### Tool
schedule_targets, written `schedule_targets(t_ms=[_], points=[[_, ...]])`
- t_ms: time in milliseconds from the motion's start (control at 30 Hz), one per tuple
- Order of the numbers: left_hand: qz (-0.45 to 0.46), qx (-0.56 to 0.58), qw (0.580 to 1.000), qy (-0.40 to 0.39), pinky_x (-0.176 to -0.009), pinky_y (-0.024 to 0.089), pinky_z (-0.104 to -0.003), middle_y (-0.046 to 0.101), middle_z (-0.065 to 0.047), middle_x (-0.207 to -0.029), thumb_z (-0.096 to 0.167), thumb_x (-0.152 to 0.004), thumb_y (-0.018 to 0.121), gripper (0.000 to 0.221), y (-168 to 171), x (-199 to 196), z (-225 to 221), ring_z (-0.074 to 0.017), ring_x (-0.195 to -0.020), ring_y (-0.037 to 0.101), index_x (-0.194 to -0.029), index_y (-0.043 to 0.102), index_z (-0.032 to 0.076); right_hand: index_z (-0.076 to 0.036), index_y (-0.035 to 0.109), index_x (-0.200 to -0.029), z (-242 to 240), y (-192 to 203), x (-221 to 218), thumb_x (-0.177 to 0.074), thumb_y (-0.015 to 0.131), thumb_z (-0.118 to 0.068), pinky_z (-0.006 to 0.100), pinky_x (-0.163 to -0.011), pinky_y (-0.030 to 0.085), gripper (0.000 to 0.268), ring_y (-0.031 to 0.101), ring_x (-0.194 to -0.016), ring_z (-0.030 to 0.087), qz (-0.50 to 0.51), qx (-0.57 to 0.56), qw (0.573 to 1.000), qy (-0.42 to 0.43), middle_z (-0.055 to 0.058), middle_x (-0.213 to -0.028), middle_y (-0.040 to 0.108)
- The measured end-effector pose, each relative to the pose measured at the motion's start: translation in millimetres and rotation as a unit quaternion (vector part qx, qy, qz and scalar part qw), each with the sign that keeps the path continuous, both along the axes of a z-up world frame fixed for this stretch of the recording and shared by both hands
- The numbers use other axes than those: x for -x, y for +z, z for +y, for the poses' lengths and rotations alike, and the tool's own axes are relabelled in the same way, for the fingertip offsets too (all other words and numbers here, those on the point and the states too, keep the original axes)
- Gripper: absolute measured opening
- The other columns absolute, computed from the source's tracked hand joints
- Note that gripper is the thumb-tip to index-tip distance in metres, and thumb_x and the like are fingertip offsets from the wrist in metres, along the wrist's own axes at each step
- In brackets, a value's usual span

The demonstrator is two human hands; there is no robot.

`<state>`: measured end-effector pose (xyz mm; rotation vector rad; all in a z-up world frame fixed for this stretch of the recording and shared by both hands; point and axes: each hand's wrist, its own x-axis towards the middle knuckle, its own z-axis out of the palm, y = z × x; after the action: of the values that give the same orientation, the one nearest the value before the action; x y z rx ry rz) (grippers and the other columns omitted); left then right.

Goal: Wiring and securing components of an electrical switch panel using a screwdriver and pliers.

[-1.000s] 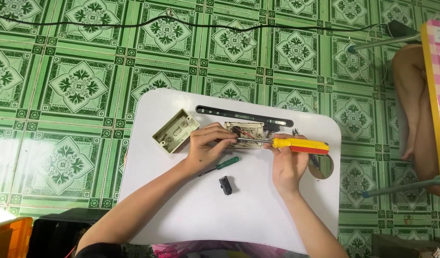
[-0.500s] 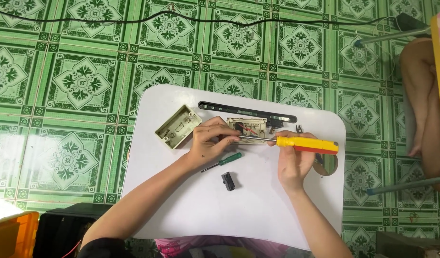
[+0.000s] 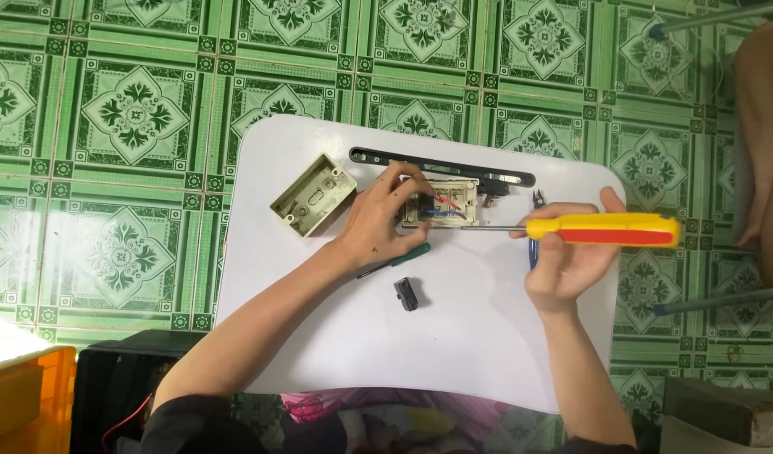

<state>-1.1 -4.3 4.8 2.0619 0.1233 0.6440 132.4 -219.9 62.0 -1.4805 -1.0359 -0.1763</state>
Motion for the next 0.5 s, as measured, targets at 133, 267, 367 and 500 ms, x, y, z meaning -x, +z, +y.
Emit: schedule_targets(t_ms=[133, 267, 367, 500], points=[[0.012, -0.012, 1.000, -0.024, -0.071, 0.058, -0.046, 0.060, -0.013, -0.125, 0.013, -0.080, 0.073, 0.041, 12.5, 1.2, 1.4, -0.0391, -0.095, 0.067, -0.120, 0.065, 0.013, 0.006, 0.018, -0.145, 16.3, -9.3, 1.0, -0.098, 0.055, -0.009, 0.035, -0.074, 0.060, 0.062, 0.066, -0.075, 0.026, -0.025, 0.019, 0.999, 0.036, 0.018, -0.094, 0.059], [0.017, -0.036, 0.999, -0.036, -0.073, 0.058, -0.039, 0.063, -0.009, -0.121, 0.012, -0.082, 0.071, 0.039, 19.4, 1.2, 3.2, -0.0316, -0.097, 0.066, -0.121, 0.067, 0.013, 0.005, 0.020, -0.146, 30.9, -6.0, 9.2, -0.097, 0.059, -0.004, 0.034, -0.079, 0.060, 0.063, 0.066, -0.081, 0.025, -0.030, 0.049, 0.998, 0.038, 0.018, -0.098, 0.061], [0.027, -0.057, 0.998, -0.032, -0.074, 0.057, -0.036, 0.066, -0.008, -0.117, 0.013, -0.084, 0.070, 0.037, 12.6, 0.2, 3.3, -0.0279, -0.096, 0.063, -0.121, 0.068, 0.012, 0.007, 0.020, -0.145, 36.2, -7.5, 9.3, -0.097, 0.061, -0.003, 0.035, -0.080, 0.059, 0.064, 0.065, -0.083, 0.025, -0.046, 0.061, 0.996, 0.046, 0.020, -0.099, 0.063], [0.041, -0.064, 0.997, -0.026, -0.074, 0.058, -0.037, 0.067, -0.007, -0.113, 0.016, -0.082, 0.073, 0.043, 13.3, 0.5, 3.6, -0.0269, -0.096, 0.062, -0.124, 0.066, 0.012, 0.006, 0.022, -0.146, 35.5, -14.2, 6.9, -0.096, 0.063, 0.000, 0.036, -0.084, 0.059, 0.065, 0.066, -0.086, 0.026, -0.062, 0.075, 0.993, 0.067, 0.019, -0.100, 0.062]])
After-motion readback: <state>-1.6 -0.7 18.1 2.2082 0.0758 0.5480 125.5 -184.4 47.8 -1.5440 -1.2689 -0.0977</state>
